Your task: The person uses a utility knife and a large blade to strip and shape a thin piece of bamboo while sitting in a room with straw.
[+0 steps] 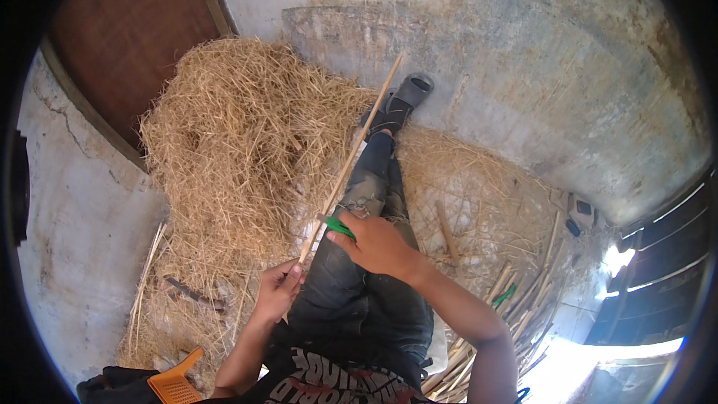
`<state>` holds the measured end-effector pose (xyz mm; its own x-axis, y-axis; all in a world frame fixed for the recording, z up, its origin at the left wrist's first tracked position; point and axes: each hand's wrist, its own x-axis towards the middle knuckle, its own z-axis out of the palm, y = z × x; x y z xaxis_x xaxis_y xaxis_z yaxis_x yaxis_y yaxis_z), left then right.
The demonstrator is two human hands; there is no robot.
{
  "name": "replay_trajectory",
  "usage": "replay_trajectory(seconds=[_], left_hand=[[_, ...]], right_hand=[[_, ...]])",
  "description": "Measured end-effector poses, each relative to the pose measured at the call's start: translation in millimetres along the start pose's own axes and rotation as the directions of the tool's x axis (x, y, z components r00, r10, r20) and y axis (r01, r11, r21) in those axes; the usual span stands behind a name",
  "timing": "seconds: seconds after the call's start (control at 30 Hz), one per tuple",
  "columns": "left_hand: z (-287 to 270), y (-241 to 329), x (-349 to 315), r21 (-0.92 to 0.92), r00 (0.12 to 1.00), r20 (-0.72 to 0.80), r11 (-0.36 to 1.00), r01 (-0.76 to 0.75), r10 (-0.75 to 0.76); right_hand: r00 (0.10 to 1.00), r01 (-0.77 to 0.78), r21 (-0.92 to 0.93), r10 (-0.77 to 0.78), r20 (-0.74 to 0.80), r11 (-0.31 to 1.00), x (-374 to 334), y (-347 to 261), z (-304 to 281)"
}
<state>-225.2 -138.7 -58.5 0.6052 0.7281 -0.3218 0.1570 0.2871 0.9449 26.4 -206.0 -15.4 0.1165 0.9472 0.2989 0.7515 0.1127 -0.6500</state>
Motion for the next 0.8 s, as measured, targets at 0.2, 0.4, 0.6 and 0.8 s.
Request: replay_trajectory(seconds=[0.2,0.4,0.6,0.8], left_hand=[[10.7,5.6,4.7,0.035,0.999,0.027,0.999,-0.024,0.023],[13.6,9.2,11.0,0.061,0.998,-0.003,0.996,-0.068,0.068],[16.0,7.7,12.0,0.217,0.976,-0.022,0.954,-0.207,0.217],[5.9,3.6,6.3,0.329,0.966,-0.005,0.913,-0.242,0.258]], right_hand=[[0.997,-0.029,-0.141,0.039,0.069,0.990,-5.0,-6.4,11.6],[0.994,-0.017,-0.150,0.033,0.100,0.988,-8.0,-7.5,20.2],[0.987,-0.048,-0.226,0.081,0.138,0.973,-7.7,-0.6,27.7],[0.996,-0.059,-0.252,0.072,0.043,0.966,3.4,26.4,19.2]])
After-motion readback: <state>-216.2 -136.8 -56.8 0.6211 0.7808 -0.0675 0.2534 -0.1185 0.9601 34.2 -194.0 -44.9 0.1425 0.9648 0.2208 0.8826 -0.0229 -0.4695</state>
